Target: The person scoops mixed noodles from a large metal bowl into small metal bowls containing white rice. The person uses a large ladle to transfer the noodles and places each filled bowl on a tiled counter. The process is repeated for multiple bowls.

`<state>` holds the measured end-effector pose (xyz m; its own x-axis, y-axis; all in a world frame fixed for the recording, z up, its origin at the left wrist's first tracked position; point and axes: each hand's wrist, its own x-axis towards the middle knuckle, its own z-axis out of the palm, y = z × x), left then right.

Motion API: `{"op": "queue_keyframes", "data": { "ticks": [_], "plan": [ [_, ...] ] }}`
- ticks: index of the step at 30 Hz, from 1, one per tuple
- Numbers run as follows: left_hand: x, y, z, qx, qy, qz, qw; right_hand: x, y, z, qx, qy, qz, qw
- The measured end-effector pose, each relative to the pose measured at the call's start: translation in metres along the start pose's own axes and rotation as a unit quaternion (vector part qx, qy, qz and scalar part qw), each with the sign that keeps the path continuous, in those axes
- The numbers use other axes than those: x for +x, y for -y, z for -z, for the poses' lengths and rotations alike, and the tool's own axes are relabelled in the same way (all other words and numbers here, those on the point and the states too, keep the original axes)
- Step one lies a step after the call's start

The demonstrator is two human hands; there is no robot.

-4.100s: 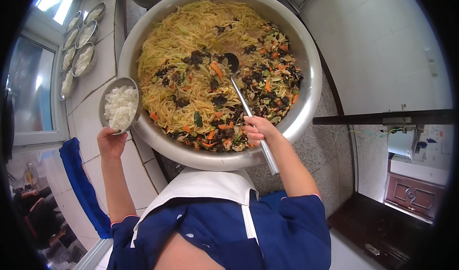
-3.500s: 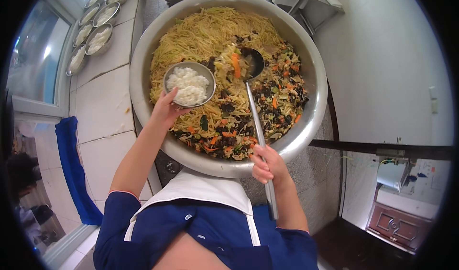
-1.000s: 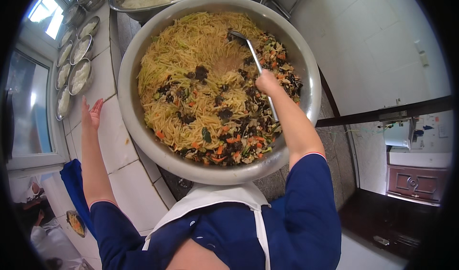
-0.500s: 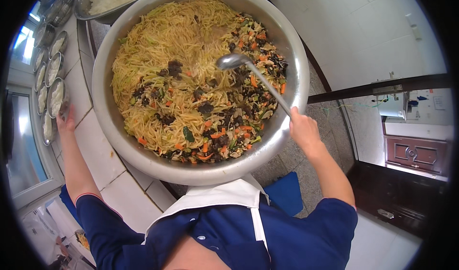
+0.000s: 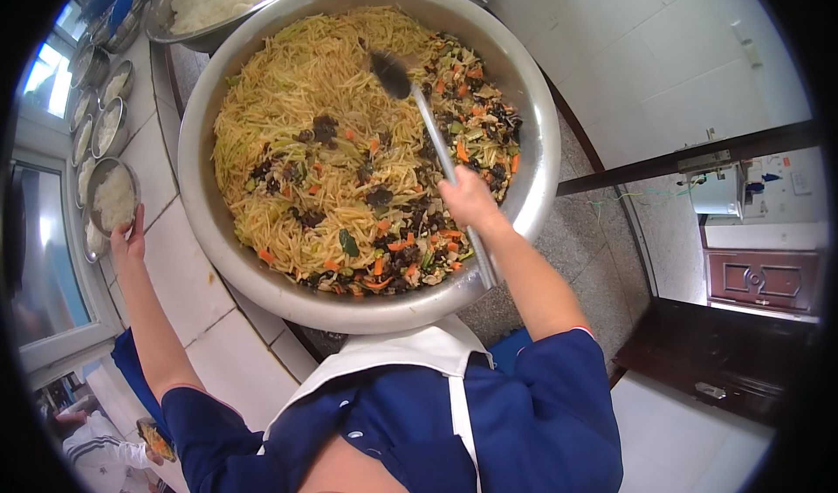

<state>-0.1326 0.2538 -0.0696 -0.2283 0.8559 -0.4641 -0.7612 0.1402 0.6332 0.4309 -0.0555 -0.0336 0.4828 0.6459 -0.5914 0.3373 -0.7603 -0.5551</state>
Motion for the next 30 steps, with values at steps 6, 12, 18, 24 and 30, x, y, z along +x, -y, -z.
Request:
{"op": "queue_keyframes", "data": {
  "ticks": [6,12,18,24,30],
  "plan": [
    [-0.107,-0.007,0.015,0.047,0.083,0.041,0.995,0.016,-0.03,0.021,0.225,0.018,-0.029,0.974],
    [-0.165,0.018,0.033,0.036,0.179,0.067,0.981,-0.019,-0.045,-0.029,0.445,0.328,-0.097,0.828],
    [-0.214,0.062,0.025,0.011,0.213,0.13,0.968,-0.041,-0.068,-0.017,0.66,0.401,-0.158,0.616],
    [-0.258,0.127,-0.024,0.062,0.153,0.162,0.973,-0.069,-0.07,-0.011,0.593,0.27,-0.081,0.754],
    [-0.279,0.192,-0.066,0.184,0.181,0.203,0.944,-0.095,-0.064,0.008,0.658,0.34,-0.038,0.671]
  ]
}}
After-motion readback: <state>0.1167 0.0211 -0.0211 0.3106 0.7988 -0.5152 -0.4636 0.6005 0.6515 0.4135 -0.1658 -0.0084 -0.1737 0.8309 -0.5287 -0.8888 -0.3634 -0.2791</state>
